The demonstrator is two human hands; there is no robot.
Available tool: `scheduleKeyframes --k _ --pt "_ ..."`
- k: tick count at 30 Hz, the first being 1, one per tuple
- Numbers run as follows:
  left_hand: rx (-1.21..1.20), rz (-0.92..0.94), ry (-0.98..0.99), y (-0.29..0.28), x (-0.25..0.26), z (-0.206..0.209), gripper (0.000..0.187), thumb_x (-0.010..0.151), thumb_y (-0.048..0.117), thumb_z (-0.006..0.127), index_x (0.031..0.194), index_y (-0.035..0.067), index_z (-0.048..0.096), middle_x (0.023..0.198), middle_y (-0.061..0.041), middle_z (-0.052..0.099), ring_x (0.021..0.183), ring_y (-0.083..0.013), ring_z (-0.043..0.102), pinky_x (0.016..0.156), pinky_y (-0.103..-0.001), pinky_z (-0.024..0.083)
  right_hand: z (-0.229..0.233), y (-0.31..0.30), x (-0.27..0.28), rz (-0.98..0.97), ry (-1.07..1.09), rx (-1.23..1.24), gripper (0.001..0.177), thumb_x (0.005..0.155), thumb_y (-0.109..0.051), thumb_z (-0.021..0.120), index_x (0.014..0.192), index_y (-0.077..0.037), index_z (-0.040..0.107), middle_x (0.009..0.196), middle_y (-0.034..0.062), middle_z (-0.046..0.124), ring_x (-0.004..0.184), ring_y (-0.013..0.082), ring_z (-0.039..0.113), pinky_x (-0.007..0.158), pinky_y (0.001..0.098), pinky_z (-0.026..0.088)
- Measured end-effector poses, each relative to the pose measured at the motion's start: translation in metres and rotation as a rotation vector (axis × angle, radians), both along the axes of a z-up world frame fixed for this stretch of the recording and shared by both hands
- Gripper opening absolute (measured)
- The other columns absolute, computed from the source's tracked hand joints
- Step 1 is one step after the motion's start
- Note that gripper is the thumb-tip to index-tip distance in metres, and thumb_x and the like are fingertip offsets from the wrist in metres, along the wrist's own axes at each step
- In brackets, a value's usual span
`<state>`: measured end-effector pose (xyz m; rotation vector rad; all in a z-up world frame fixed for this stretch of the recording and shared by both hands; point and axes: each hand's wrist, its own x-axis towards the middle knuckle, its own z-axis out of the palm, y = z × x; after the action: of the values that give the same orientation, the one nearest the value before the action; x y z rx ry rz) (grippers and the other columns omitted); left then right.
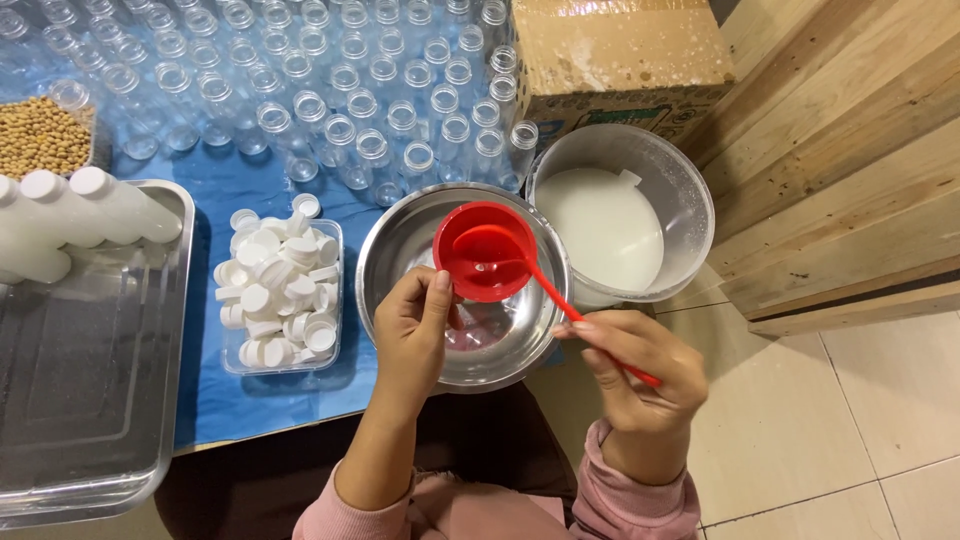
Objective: The person scoops a white liquid from a large bucket using a red ladle and pours it into small clear plastic bottles through a red funnel. They then secure the bottles with white caps and place them on a metal tray.
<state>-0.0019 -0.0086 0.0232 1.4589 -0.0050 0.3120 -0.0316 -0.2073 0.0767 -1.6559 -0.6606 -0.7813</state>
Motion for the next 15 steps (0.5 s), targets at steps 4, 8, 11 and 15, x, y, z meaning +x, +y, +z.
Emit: scheduleKeyframes --k 4,8,11,15 --pt "0.003 0.004 -0.007 0.0 0.001 -0.003 0.035 0.105 0.024 0.061 0.075 0.006 0.067 0.051 -0.01 0.06 0.053 -0.0151 0.051 0.055 -0.026 0.047 -0.008 -0.017 -0.002 -0.111 -0.003 0.067 0.018 0.094 -0.007 0.066 0.098 0.01 0.071 0.081 0.0282 0.071 0.069 0.0346 0.075 0.069 0.045 0.063" --pt "0.014 0.017 0.015 0.0 0.001 -0.004 0.036 0.105 0.025 0.061 0.076 0.006 0.068 0.05 -0.01 0.06 0.053 -0.0142 0.05 0.055 -0.026 0.047 -0.025 -0.043 0.013 -0.236 0.07 0.169 0.021 0.103 -0.005 0.06 0.107 0.015 0.062 0.083 0.0315 0.068 0.073 0.0387 0.075 0.072 0.0493 0.065" --pt "0.018 0.024 0.028 -0.001 0.0 0.001 0.036 0.105 0.025 0.061 0.076 0.006 0.068 0.05 -0.01 0.06 0.052 -0.0147 0.051 0.055 -0.026 0.047 -0.052 -0.071 0.044 -0.333 0.242 0.16 0.017 0.106 0.001 0.059 0.112 0.016 0.063 0.086 0.0333 0.067 0.076 0.0404 0.074 0.072 0.0489 0.064" --pt "0.018 0.021 0.035 0.0 0.0 0.0 0.036 0.105 0.025 0.062 0.076 0.005 0.068 0.05 -0.01 0.06 0.052 -0.0156 0.054 0.055 -0.027 0.048 -0.096 -0.102 0.089 -0.347 0.514 0.057 0.018 0.105 0.003 0.059 0.113 0.019 0.063 0.086 0.0355 0.066 0.074 0.0389 0.072 0.069 0.045 0.064"
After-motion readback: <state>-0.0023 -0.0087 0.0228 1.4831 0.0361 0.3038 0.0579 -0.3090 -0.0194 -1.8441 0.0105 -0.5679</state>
